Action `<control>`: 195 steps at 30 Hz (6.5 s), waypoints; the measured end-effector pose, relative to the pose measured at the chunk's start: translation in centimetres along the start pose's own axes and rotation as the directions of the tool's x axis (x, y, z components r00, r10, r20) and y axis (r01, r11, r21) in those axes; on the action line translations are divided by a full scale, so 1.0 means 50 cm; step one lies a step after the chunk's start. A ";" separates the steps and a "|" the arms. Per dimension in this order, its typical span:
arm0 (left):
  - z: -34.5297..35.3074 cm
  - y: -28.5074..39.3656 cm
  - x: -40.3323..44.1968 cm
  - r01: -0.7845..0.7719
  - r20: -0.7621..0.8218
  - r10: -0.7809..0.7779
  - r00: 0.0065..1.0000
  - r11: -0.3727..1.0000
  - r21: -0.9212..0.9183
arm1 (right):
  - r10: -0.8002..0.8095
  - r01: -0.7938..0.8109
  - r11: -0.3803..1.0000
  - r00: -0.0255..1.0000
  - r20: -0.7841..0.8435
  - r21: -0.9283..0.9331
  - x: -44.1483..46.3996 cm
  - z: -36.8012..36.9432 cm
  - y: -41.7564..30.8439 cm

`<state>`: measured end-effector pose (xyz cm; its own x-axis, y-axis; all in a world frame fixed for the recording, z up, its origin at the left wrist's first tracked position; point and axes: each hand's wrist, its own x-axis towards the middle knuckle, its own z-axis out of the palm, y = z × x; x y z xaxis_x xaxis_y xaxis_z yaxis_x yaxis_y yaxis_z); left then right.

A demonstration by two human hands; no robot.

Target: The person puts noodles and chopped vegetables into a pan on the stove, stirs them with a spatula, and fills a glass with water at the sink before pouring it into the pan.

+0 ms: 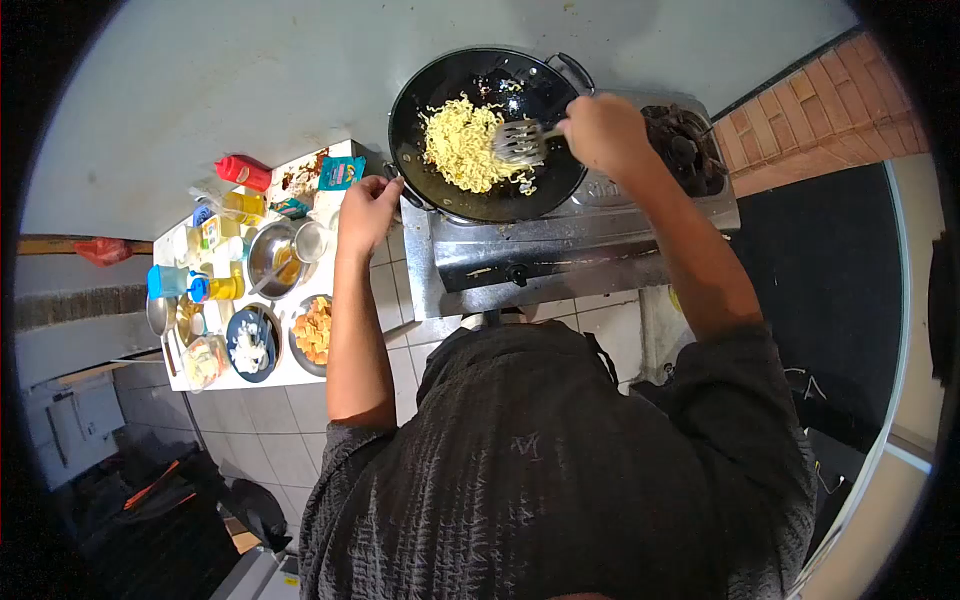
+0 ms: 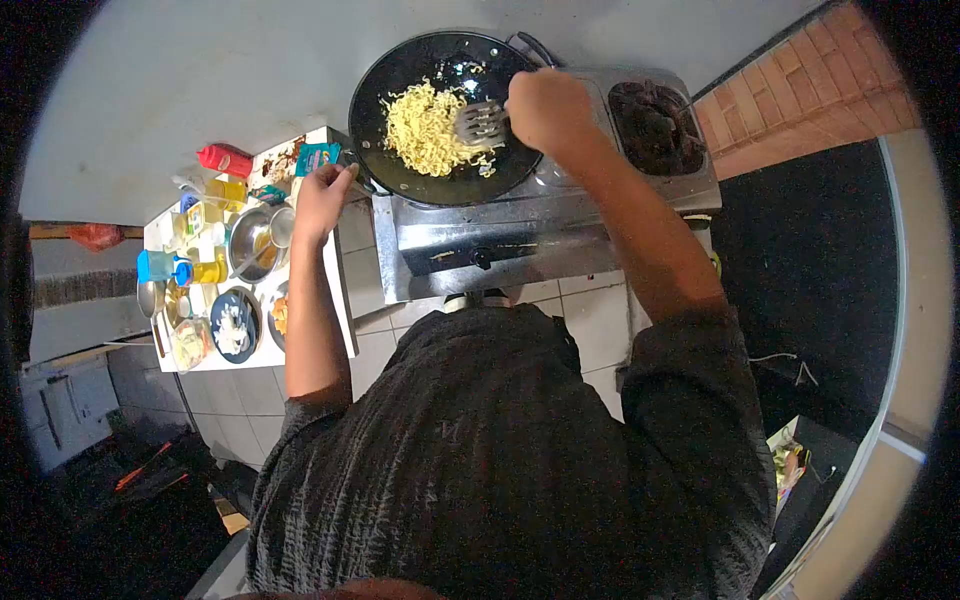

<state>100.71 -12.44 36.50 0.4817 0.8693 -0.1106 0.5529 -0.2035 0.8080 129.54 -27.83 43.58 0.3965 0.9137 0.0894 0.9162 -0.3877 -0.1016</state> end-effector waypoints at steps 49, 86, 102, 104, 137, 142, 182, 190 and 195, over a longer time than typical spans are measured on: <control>-0.631 -0.792 0.022 0.603 -0.774 -0.502 0.386 0.772 -0.200 | 0.323 -0.252 0.930 0.908 -0.265 0.269 -0.206 0.050 -0.479; -0.020 0.329 0.124 -0.493 0.291 0.402 0.868 0.632 0.598 | 0.474 -0.228 0.808 0.799 -0.370 0.544 -0.369 0.010 0.111; 0.064 0.383 0.137 -0.476 0.333 0.347 0.877 0.523 0.707 | 0.491 -0.266 0.795 0.809 -0.321 0.546 -0.393 0.027 0.184; 0.053 0.371 0.142 -0.479 0.324 0.362 0.874 0.535 0.696 | 0.485 -0.267 0.796 0.820 -0.306 0.544 -0.388 0.030 0.183; -0.117 0.301 0.096 -0.324 0.144 0.322 0.936 0.621 0.714 | 0.355 -0.122 0.789 0.891 -0.284 0.603 -0.296 0.045 0.123; -0.098 0.315 0.117 -0.323 0.199 0.264 0.944 0.610 0.723 | 0.376 -0.165 0.796 0.889 -0.261 0.582 -0.313 0.044 0.145; -0.136 0.271 -0.017 -0.372 0.212 0.306 0.928 0.734 0.569 | 0.280 -0.100 0.786 0.937 -0.208 0.611 -0.276 0.076 0.104; -0.221 0.194 -0.050 -0.311 -0.082 0.322 0.943 0.942 0.130 | 0.284 -0.064 0.701 0.938 -0.196 0.710 -0.228 0.061 0.003; -0.332 0.088 -0.104 -0.235 -0.404 0.222 0.888 0.972 0.017 | 0.226 -0.094 0.725 0.968 -0.107 0.682 -0.188 0.013 -0.108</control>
<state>89.34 -10.37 50.24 0.2755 0.9083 0.3148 0.4359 -0.4099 0.8012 120.84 -34.24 42.66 0.5971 0.7840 0.1697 0.5878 -0.2836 -0.7577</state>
